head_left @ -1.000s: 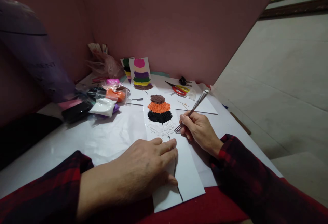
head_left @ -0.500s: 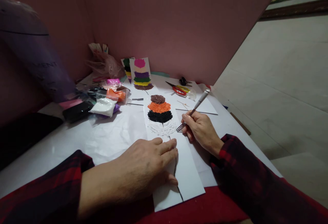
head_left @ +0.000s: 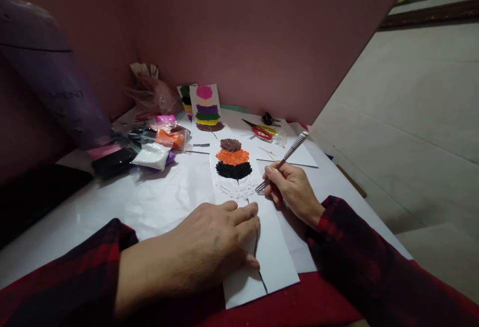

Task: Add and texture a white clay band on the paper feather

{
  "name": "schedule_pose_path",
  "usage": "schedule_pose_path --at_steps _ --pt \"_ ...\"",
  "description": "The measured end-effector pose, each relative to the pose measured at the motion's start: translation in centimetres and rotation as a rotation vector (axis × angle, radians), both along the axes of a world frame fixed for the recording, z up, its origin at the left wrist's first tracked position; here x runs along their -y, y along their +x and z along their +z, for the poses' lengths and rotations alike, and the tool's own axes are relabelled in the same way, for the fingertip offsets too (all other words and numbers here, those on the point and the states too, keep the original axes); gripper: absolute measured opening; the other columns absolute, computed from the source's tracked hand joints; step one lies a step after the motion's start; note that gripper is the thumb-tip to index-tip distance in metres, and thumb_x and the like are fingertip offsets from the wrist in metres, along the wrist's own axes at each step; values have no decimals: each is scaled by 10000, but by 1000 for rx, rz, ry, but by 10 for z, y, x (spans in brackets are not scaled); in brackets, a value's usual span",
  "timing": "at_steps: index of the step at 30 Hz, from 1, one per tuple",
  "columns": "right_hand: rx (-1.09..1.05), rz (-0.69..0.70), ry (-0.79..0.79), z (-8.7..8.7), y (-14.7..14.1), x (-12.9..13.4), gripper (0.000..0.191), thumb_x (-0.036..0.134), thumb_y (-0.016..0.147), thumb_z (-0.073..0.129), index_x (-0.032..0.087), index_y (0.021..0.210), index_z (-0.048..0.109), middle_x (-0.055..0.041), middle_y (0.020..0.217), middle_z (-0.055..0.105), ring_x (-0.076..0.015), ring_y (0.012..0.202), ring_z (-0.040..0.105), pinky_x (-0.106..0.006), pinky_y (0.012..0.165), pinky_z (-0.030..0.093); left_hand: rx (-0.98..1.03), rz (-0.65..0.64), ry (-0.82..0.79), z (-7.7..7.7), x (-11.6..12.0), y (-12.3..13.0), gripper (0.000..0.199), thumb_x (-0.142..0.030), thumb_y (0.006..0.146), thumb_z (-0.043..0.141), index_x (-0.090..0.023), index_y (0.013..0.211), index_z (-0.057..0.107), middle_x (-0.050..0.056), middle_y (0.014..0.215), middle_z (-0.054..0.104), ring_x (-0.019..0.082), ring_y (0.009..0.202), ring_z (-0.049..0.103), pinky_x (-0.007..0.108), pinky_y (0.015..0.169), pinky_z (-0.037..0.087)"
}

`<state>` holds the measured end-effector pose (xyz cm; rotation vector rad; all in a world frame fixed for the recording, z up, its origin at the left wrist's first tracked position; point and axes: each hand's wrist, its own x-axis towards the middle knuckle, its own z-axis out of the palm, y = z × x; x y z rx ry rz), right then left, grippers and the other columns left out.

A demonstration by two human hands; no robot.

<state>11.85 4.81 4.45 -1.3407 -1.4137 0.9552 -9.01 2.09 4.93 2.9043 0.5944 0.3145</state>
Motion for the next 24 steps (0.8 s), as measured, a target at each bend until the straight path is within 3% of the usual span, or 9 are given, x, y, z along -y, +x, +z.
schedule_pose_path --at_steps 8,24 --pt "46 1 0 2 -1 1 286 420 886 563 176 737 549 38 473 582 -51 289 427 -146 295 337 32 -20 36 -5 -2 1 314 -499 953 499 -190 923 542 52 1025 630 184 755 554 331 653 441" --pt "79 -88 -18 4 -1 1 263 381 870 556 174 708 543 43 445 569 -62 268 445 -158 279 338 51 -21 -3 1 1 0 228 -414 947 552 -192 908 516 19 976 618 168 745 545 321 634 426"
